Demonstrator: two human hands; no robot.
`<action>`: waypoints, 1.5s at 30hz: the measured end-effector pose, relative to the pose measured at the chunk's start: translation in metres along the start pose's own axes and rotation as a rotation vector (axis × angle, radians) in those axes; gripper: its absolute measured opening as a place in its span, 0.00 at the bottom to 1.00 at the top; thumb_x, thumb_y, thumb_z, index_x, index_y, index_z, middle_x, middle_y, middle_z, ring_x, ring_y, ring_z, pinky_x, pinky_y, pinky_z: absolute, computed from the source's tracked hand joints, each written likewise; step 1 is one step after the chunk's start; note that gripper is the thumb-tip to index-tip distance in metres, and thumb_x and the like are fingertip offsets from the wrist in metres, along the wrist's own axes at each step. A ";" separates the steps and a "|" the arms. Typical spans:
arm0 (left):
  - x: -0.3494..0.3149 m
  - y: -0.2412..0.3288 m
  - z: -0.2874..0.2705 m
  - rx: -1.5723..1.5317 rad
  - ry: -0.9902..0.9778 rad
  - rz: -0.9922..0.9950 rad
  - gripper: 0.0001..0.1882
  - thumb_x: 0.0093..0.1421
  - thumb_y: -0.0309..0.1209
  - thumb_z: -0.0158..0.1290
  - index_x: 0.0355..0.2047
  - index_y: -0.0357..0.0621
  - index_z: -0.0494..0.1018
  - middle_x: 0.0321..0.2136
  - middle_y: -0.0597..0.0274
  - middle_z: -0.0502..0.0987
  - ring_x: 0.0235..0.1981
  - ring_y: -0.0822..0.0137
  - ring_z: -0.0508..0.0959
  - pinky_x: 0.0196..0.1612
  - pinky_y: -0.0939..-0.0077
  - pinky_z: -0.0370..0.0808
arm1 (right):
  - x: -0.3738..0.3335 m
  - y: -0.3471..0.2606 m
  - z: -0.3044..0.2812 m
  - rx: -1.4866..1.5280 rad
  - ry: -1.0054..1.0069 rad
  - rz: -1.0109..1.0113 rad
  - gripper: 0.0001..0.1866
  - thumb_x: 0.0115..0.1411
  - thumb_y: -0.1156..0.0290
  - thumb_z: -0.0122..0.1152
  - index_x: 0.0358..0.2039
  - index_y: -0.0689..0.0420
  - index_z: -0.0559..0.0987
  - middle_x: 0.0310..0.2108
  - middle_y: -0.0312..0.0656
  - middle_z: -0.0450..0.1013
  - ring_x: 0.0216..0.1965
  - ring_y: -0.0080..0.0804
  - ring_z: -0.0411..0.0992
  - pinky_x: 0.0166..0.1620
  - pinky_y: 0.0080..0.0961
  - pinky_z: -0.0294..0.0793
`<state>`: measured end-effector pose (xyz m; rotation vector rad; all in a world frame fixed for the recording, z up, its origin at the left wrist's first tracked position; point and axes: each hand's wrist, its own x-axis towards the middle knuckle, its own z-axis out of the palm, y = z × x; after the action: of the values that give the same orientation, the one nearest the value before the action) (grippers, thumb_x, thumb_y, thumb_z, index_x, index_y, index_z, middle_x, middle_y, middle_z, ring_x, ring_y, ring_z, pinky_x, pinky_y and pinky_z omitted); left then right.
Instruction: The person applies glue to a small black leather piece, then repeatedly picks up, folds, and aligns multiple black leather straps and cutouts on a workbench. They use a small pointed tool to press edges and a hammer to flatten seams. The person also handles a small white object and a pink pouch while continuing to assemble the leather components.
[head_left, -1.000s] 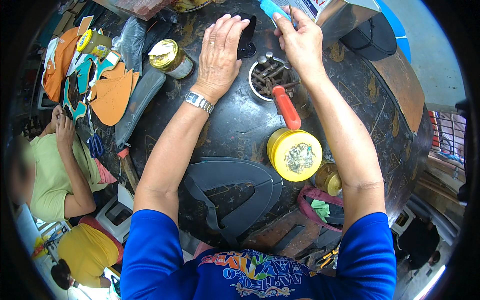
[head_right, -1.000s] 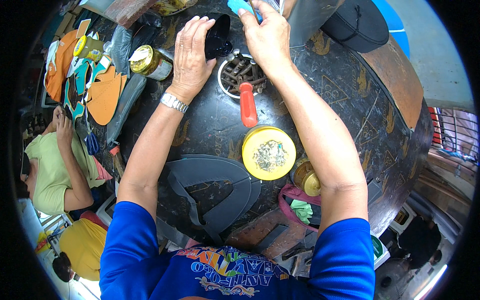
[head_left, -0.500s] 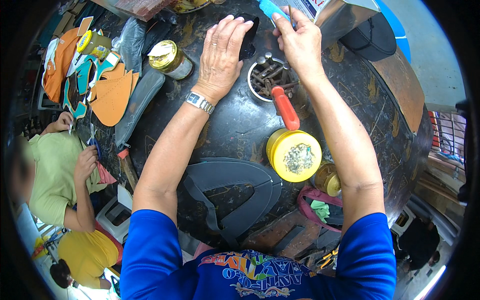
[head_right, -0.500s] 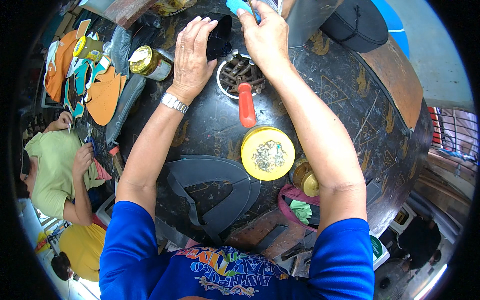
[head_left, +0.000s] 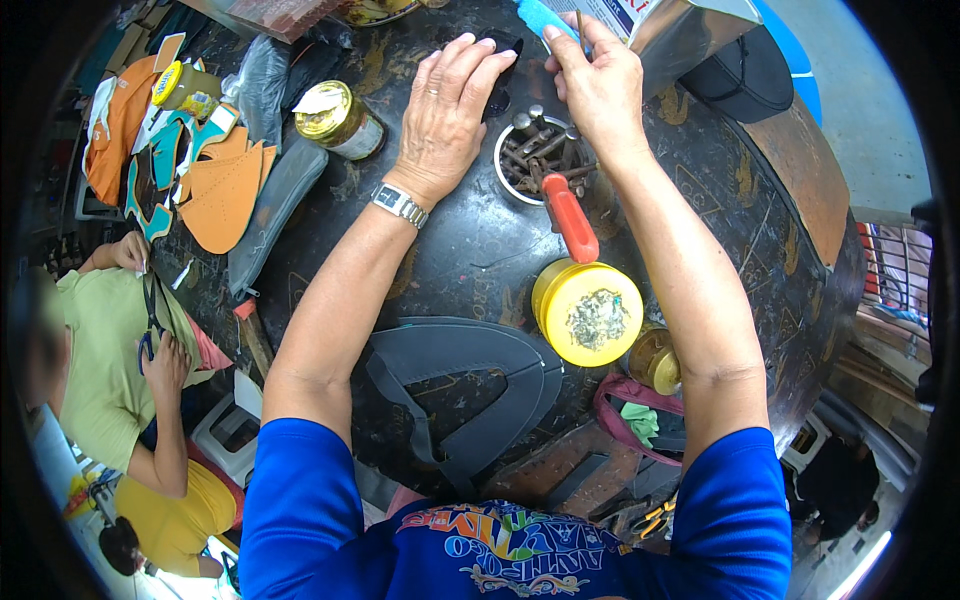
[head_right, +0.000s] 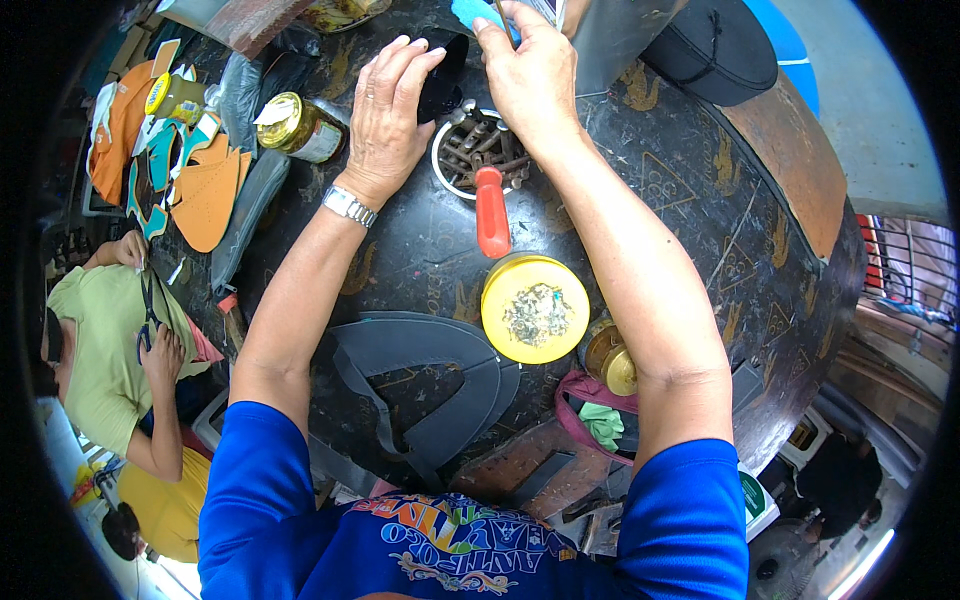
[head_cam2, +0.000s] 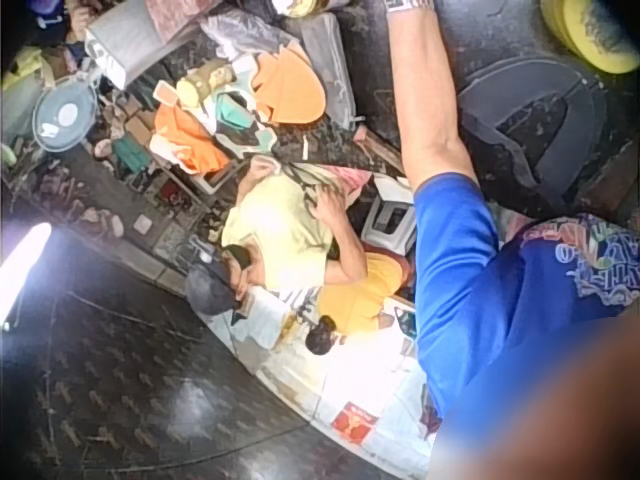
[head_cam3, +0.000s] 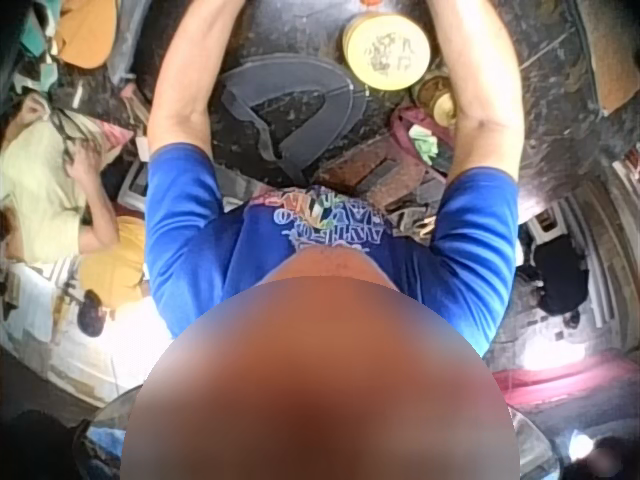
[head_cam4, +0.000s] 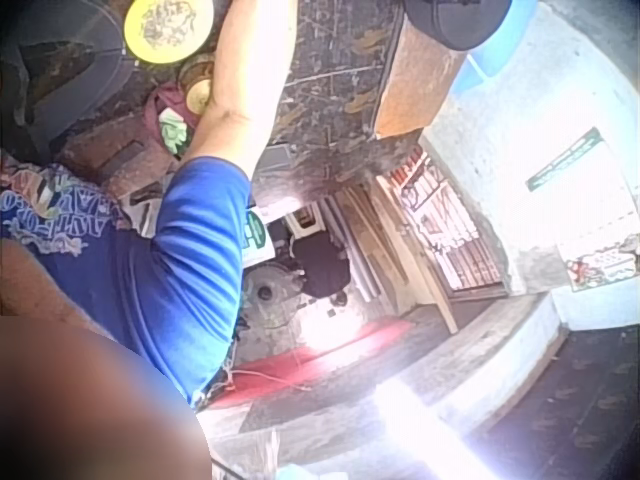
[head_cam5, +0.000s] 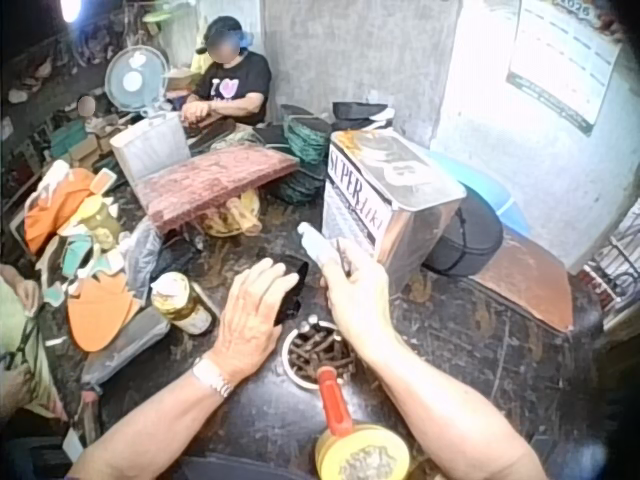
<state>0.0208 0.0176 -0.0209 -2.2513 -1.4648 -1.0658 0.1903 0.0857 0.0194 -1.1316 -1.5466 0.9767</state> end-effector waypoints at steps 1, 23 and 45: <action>0.000 0.000 0.001 -0.005 -0.001 0.001 0.48 0.38 0.14 0.61 0.63 0.54 0.64 0.61 0.60 0.65 0.66 0.57 0.62 0.69 0.57 0.60 | 0.000 0.000 0.001 0.004 0.000 0.006 0.18 0.65 0.62 0.62 0.51 0.56 0.80 0.22 0.33 0.74 0.20 0.13 0.68 0.23 0.14 0.66; -0.001 -0.006 -0.004 0.034 0.009 -0.099 0.52 0.34 0.18 0.72 0.62 0.50 0.62 0.61 0.55 0.64 0.67 0.53 0.61 0.68 0.60 0.62 | -0.001 -0.008 -0.003 0.000 0.005 0.034 0.17 0.65 0.61 0.63 0.50 0.56 0.81 0.22 0.32 0.74 0.20 0.12 0.67 0.24 0.13 0.66; -0.009 -0.005 -0.003 -0.006 0.035 -0.083 0.52 0.34 0.17 0.69 0.63 0.53 0.63 0.61 0.59 0.65 0.66 0.54 0.62 0.69 0.55 0.59 | 0.000 -0.001 -0.001 -0.043 -0.014 -0.006 0.16 0.65 0.61 0.63 0.48 0.56 0.81 0.22 0.32 0.74 0.20 0.13 0.67 0.23 0.15 0.66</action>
<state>0.0133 0.0118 -0.0262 -2.1815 -1.5549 -1.1297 0.1912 0.0854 0.0208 -1.1518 -1.5880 0.9530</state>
